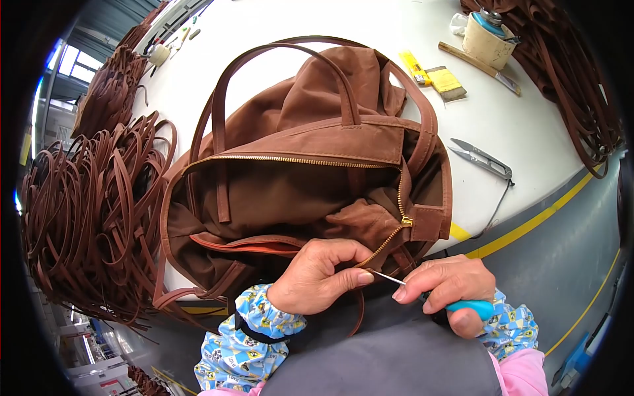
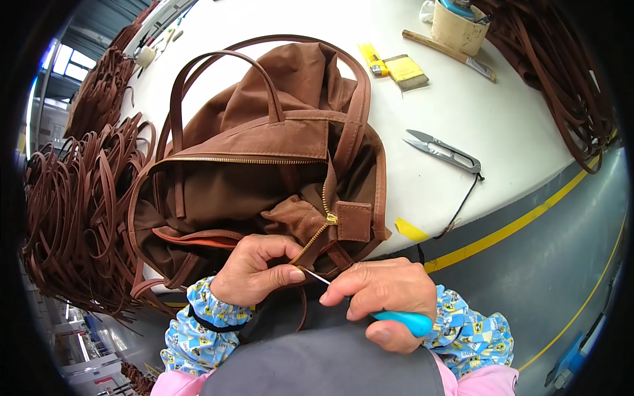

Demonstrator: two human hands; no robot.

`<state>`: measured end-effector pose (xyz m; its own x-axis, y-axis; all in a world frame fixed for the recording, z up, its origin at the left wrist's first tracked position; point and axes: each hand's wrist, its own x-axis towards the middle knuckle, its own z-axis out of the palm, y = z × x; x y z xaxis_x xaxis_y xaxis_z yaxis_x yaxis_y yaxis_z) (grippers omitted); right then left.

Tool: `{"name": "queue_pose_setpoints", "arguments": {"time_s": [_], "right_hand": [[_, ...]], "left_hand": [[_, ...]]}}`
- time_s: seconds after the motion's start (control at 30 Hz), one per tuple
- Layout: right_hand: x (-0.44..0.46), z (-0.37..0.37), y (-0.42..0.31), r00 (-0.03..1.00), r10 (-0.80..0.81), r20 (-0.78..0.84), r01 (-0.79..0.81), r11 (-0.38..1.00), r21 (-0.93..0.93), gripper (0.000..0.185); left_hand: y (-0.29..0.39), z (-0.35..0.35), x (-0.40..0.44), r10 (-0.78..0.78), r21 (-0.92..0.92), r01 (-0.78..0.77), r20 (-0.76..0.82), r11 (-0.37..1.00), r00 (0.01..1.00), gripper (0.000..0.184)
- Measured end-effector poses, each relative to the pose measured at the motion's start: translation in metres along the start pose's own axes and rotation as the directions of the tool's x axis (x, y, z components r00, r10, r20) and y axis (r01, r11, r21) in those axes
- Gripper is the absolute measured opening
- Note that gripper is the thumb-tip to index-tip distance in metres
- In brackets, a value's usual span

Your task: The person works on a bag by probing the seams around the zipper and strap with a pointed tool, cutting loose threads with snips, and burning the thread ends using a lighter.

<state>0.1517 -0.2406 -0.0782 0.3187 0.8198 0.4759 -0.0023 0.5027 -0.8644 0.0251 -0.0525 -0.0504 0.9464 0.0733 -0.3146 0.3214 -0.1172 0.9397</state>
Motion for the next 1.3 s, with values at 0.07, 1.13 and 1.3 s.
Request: {"name": "queue_pose_setpoints", "arguments": {"time_s": [0.07, 1.13, 1.3], "right_hand": [[0.0, 0.0, 0.001, 1.0, -0.001, 0.0, 0.001, 1.0, 0.007, 0.03], [0.027, 0.015, 0.005, 0.865, 0.475, -0.163, -0.366, 0.818, 0.445, 0.034], [0.024, 0.001, -0.026, 0.911, 0.284, -0.299, -0.136, 0.892, 0.431, 0.032]], "left_hand": [[0.001, 0.0, 0.0, -0.001, -0.001, 0.001, -0.003, 1.0, 1.0, 0.012], [-0.003, 0.012, 0.005, 0.212, 0.278, -0.174, -0.112, 0.945, 0.971, 0.013], [0.001, 0.006, 0.003, 0.152, 0.243, -0.139, -0.036, 0.96, 0.988, 0.014]]}}
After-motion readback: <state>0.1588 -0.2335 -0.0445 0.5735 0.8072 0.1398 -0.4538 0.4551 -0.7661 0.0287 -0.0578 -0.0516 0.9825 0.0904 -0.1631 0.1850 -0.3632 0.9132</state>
